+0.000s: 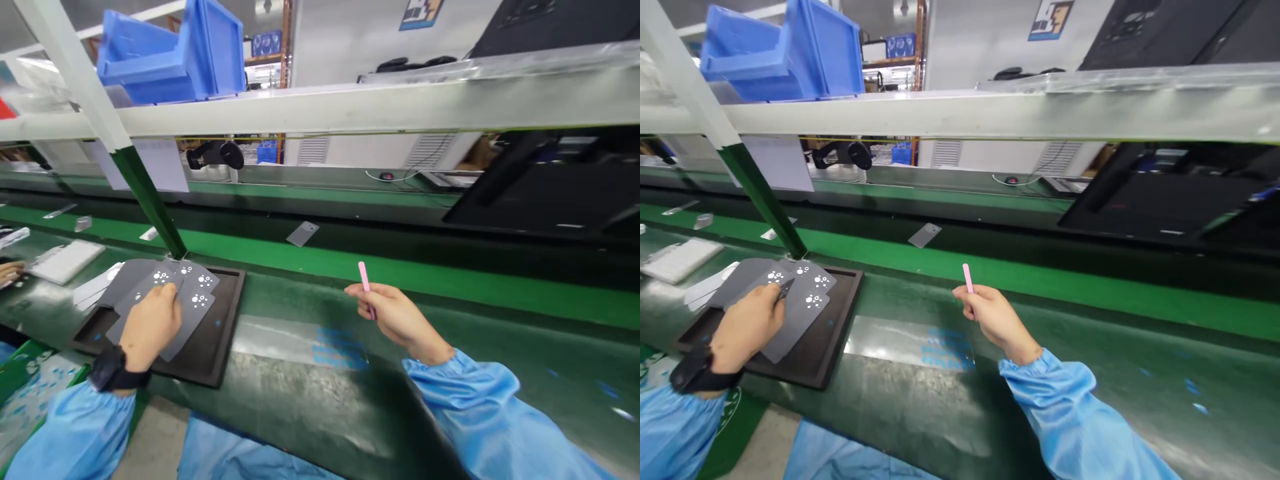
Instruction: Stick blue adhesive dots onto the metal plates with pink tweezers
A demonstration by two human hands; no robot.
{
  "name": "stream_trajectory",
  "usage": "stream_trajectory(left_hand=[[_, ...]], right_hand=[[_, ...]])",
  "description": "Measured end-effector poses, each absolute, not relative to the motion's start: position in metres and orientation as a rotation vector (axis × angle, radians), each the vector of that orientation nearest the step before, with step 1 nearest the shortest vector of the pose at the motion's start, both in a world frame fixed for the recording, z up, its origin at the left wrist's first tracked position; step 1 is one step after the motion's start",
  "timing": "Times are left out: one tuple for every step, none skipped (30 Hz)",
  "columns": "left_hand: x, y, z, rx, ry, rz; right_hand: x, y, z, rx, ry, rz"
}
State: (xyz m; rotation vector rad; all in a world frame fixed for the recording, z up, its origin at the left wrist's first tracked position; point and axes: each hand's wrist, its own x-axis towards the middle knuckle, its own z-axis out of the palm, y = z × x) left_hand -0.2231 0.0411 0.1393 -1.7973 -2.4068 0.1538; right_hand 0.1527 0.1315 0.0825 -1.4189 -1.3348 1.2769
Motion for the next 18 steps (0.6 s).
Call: stream_trajectory(left_hand=[[-0.210,0.037,0.142,-1.801,-2.373,0.107],[-0.195,0.033,0.143,-1.837,-2.340,0.068],[-0.178,0.030,0.141,-1.896,-2.317,0.037],[-0.160,0.027,0.137,-1.977,-2.302,0.023],[-0.141,0.026,0.131,-2.054,-2.298,0.019],[-0.122,0.025,0.122,-2.133,-2.304,0.034],[-0.104,0.025,0.112,-2.215,-2.310,0.072],[-0.087,0.025,0.102,-2.298,-2.300,0.104],[-0.071,0.025,0.091,-2.354,-2.299,0.130],[-0.057,0.025,0.082,-2.395,-2.315,0.167],[-0.045,0.025,0.073,-2.438,-2.330,0.203],[-0.036,0.025,0.066,-2.472,-2.346,0.218],[-0.029,0.024,0.059,-2.502,-2.363,0.208],[-0.025,0.023,0.055,-2.532,-2.375,0.170],[-0.023,0.022,0.051,-2.554,-2.388,0.109],[-0.025,0.022,0.048,-2.579,-2.395,0.033],[-0.028,0.022,0.046,-2.610,-2.386,-0.047],[-0.034,0.023,0.044,-2.649,-2.360,-0.122]], right_hand=[[0.155,0.126,0.082,-1.359,-1.268,1.323],[0.156,0.120,0.082,-1.314,-1.224,1.354],[0.156,0.114,0.080,-1.294,-1.201,1.372],[0.155,0.109,0.077,-1.295,-1.194,1.383],[0.152,0.104,0.073,-1.305,-1.198,1.396],[0.149,0.099,0.069,-1.315,-1.205,1.415],[0.145,0.096,0.064,-1.322,-1.208,1.440],[0.142,0.093,0.059,-1.329,-1.210,1.472],[0.138,0.091,0.054,-1.337,-1.210,1.503],[0.134,0.089,0.049,-1.348,-1.213,1.528],[0.131,0.089,0.045,-1.365,-1.225,1.540],[0.129,0.089,0.041,-1.387,-1.250,1.542],[0.127,0.089,0.038,-1.411,-1.286,1.535],[0.126,0.089,0.035,-1.434,-1.330,1.519],[0.125,0.089,0.032,-1.455,-1.377,1.500],[0.124,0.090,0.029,-1.473,-1.420,1.481],[0.123,0.090,0.026,-1.486,-1.450,1.467],[0.123,0.090,0.024,-1.494,-1.465,1.463]])
